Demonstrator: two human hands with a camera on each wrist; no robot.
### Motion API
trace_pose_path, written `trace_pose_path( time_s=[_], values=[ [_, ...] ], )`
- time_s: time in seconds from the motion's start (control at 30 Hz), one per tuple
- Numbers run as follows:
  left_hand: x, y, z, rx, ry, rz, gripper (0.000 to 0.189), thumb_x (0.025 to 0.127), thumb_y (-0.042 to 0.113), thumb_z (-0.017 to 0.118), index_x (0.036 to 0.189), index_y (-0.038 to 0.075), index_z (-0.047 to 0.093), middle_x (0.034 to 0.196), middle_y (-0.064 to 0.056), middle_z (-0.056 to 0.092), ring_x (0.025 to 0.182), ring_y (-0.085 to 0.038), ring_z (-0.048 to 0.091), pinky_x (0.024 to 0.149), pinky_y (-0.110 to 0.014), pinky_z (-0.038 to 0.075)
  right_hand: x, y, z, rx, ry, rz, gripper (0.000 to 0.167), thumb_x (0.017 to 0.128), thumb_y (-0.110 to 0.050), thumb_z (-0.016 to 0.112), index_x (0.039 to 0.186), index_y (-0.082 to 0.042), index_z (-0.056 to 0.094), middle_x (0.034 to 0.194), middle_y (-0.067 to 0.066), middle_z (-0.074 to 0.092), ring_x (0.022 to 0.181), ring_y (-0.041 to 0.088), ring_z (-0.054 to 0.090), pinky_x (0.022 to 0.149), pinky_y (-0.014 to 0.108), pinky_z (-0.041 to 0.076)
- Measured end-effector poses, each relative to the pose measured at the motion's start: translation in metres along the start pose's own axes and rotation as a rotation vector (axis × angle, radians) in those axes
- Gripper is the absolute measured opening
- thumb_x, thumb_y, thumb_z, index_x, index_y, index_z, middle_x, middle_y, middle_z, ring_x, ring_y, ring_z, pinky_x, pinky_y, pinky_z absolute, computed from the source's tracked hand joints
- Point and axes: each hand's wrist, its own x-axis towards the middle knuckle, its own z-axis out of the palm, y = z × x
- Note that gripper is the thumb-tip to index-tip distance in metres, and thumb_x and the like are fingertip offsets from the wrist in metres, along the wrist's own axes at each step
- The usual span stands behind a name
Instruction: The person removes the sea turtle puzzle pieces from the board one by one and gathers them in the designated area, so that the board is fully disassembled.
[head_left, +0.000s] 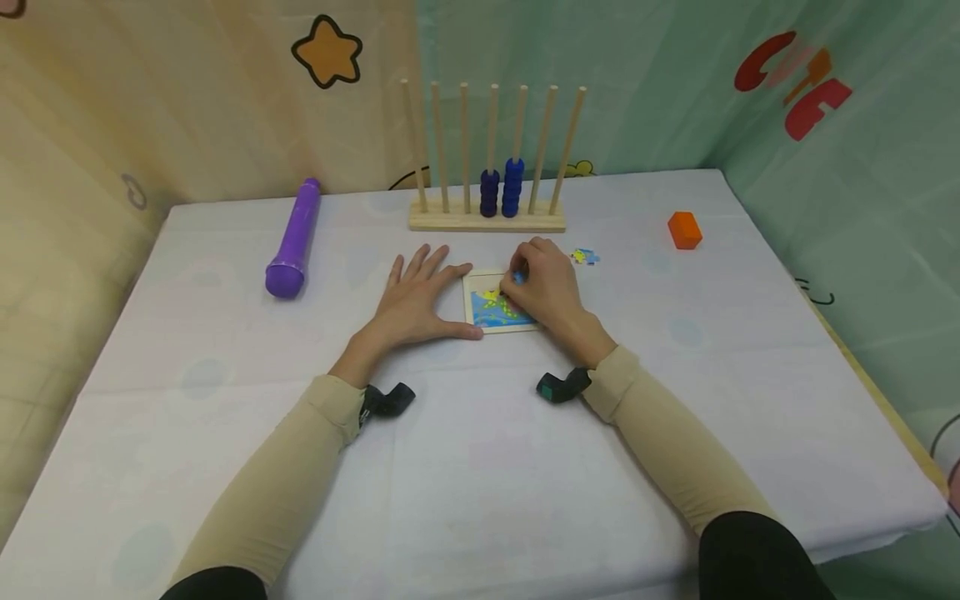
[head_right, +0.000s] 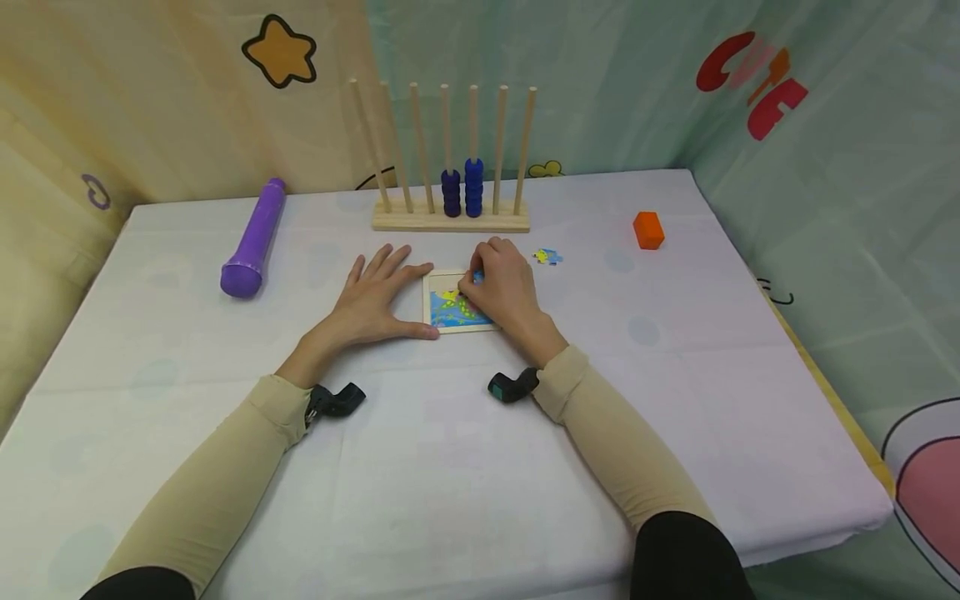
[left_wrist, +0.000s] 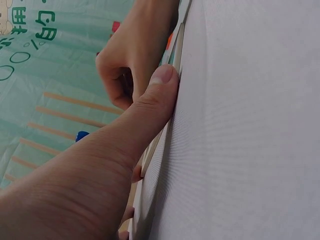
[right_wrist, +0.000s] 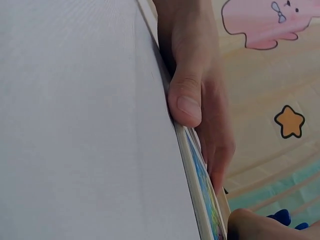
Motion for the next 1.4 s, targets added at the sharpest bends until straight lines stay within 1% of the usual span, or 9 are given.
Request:
trace_pose_path(
  time_s=[0.3,0.53,0.63,0.77,0.93,1.03,1.17,1.27,1.4],
  values=[
    [0.001,0.000,0.002,0.003,-0.001,-0.003,0.110,0.074,0.080,0.078,0.164,0.034,0.037,0.179,-0.008,0.011,0.166,-0.033,-0.004,0.130,-0.061,-0.009,0.001,0.003,-0.001,0.086,-0.039,0.052,0.019,0.085,-0.018,0.076,0.092,-0.003,0.068,0.091,0.013,0.063,0.082,0.027,0.056,0.074,0.041,0.049],
    [0.001,0.000,0.001,-0.004,-0.001,-0.007,0.110,0.073,0.080,0.078,0.164,0.035,0.037,0.179,-0.007,0.010,0.166,-0.031,-0.005,0.131,-0.059,-0.009,0.000,0.000,-0.003,0.014,-0.019,0.074,0.011,0.084,-0.012,0.074,0.090,-0.002,0.073,0.087,0.012,0.066,0.079,0.027,0.059,0.073,0.043,0.051],
    [0.001,0.000,0.001,-0.003,-0.001,-0.007,0.110,0.073,0.080,0.079,0.164,0.034,0.037,0.179,-0.007,0.010,0.166,-0.032,-0.005,0.130,-0.060,-0.009,-0.001,-0.001,-0.004,0.006,-0.007,0.070,0.013,0.086,-0.016,0.075,0.089,-0.003,0.074,0.087,0.011,0.066,0.080,0.027,0.061,0.073,0.042,0.052],
    [0.001,-0.002,0.002,-0.001,0.002,-0.005,0.110,0.074,0.080,0.078,0.164,0.033,0.037,0.179,-0.008,0.010,0.166,-0.032,-0.005,0.130,-0.061,-0.010,0.001,-0.003,-0.006,0.032,-0.046,0.088,0.022,0.086,-0.024,0.077,0.091,-0.003,0.073,0.088,0.012,0.066,0.081,0.027,0.060,0.074,0.041,0.051],
    [0.001,-0.001,0.001,0.000,0.004,-0.001,0.110,0.073,0.081,0.078,0.164,0.034,0.037,0.179,-0.007,0.010,0.166,-0.032,-0.005,0.130,-0.060,-0.009,0.004,-0.008,-0.010,0.029,-0.086,0.137,0.020,0.082,-0.018,0.077,0.093,-0.002,0.073,0.090,0.012,0.065,0.082,0.028,0.058,0.076,0.042,0.049],
    [0.001,-0.001,0.000,-0.001,0.001,-0.001,0.110,0.074,0.080,0.078,0.164,0.034,0.037,0.179,-0.007,0.010,0.166,-0.033,-0.004,0.130,-0.061,-0.009,0.004,-0.012,-0.008,-0.033,-0.083,0.116,0.019,0.083,-0.018,0.075,0.091,-0.002,0.073,0.088,0.012,0.065,0.081,0.028,0.059,0.074,0.043,0.051],
    [0.000,0.000,0.000,-0.005,0.003,0.000,0.109,0.074,0.080,0.078,0.164,0.034,0.037,0.179,-0.007,0.011,0.166,-0.033,-0.003,0.130,-0.061,-0.009,0.003,-0.014,-0.006,-0.111,-0.025,0.045,0.013,0.085,-0.016,0.071,0.084,-0.003,0.074,0.080,0.011,0.066,0.073,0.028,0.061,0.067,0.042,0.053],
    [0.000,0.000,-0.001,-0.005,0.006,0.000,0.109,0.074,0.079,0.079,0.164,0.034,0.038,0.179,-0.008,0.011,0.166,-0.033,-0.003,0.130,-0.060,-0.009,0.003,-0.011,-0.005,-0.124,0.009,0.000,0.012,0.085,-0.015,0.071,0.079,-0.004,0.074,0.075,0.009,0.065,0.069,0.027,0.061,0.063,0.041,0.052],
    [0.000,0.001,-0.001,-0.003,0.003,-0.001,0.108,0.075,0.078,0.079,0.164,0.034,0.038,0.179,-0.008,0.011,0.166,-0.034,-0.002,0.131,-0.061,-0.008,0.003,-0.003,-0.005,-0.090,-0.013,-0.028,0.012,0.085,-0.016,0.071,0.081,-0.005,0.070,0.078,0.009,0.062,0.074,0.026,0.058,0.067,0.041,0.051]
  ],
)
